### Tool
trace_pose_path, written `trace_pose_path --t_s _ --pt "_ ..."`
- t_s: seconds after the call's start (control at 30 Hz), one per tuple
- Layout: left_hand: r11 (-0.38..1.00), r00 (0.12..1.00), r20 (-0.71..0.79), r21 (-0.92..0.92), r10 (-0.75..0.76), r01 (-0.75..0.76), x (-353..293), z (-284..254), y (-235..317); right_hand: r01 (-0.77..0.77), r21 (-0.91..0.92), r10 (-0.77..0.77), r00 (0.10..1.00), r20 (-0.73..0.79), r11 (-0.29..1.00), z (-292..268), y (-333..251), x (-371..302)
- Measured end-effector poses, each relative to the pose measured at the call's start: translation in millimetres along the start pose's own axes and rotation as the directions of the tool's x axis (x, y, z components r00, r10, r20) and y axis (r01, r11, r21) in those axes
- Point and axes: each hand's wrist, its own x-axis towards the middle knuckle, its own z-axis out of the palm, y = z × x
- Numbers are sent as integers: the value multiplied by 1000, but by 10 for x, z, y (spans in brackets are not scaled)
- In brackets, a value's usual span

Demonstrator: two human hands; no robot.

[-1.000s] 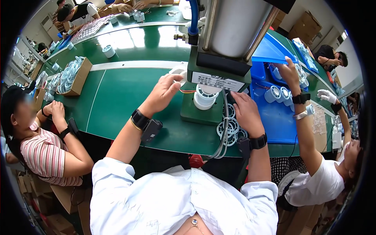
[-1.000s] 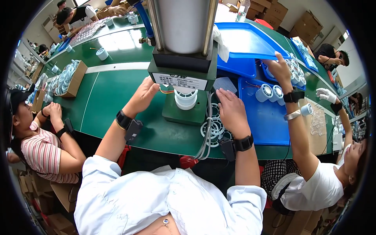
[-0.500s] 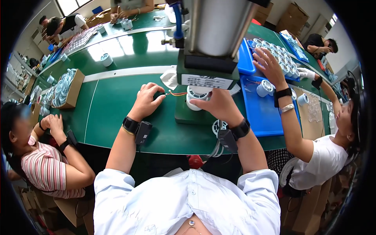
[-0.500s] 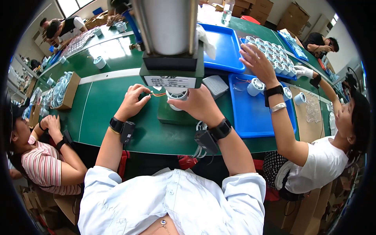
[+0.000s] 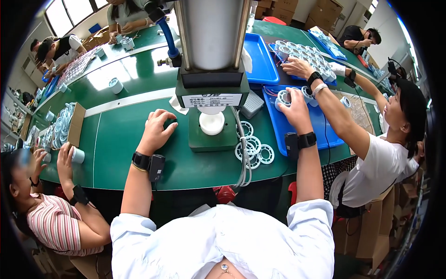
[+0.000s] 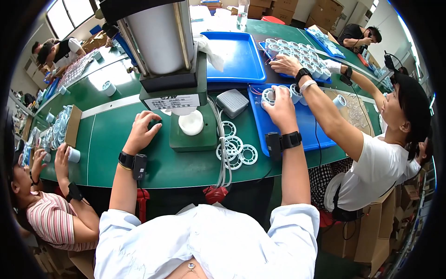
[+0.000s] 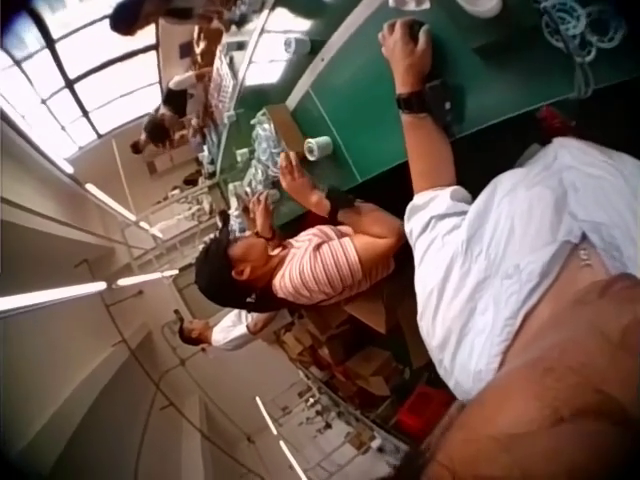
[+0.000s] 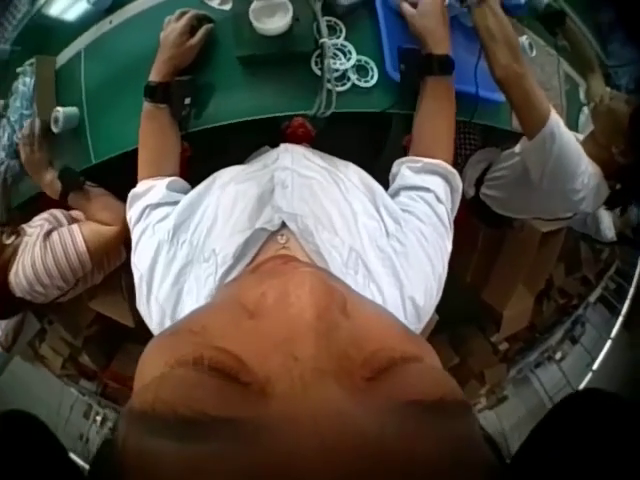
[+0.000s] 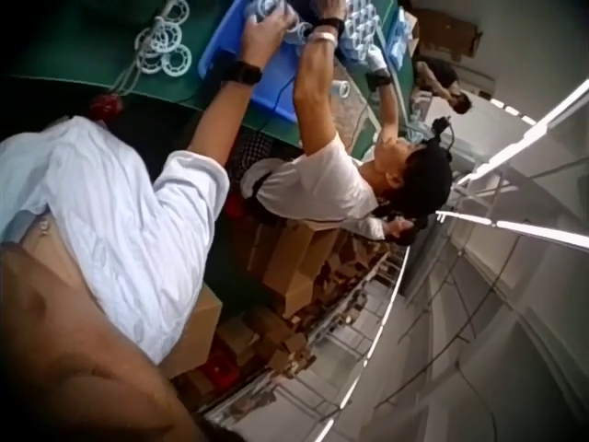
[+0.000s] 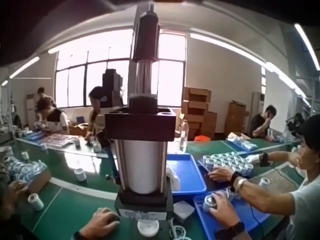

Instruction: The person picks up a motor, places it into a press, and removes it to fit a plastic ring onto the top by hand. After pressing the assembly again, the person places the finished motor into a blue tray and eventually moves the tray aside.

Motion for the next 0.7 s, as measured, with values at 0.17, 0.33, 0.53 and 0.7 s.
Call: trace_pose_path --t_s 0.17,0.33,0.53,0.7 --pt "999 997 -60 -11 51 -52 -96 28 -136 213 -89 -226 959 -173 973 121 216 -83" --pt "980 970 -220 189 99 -57 -287 -259 -167 58 447 -56 998 -17 892 224 -77 -685" --pt "574 825 -350 595 -444 562 -882 -1397 -1004 17 551 -15 1000 -9 834 229 -130 -769" --pt "833 881 -144 284 -451 474 -1247 -1585 -1627 51 519 -58 998 -2 853 187 -331 -751"
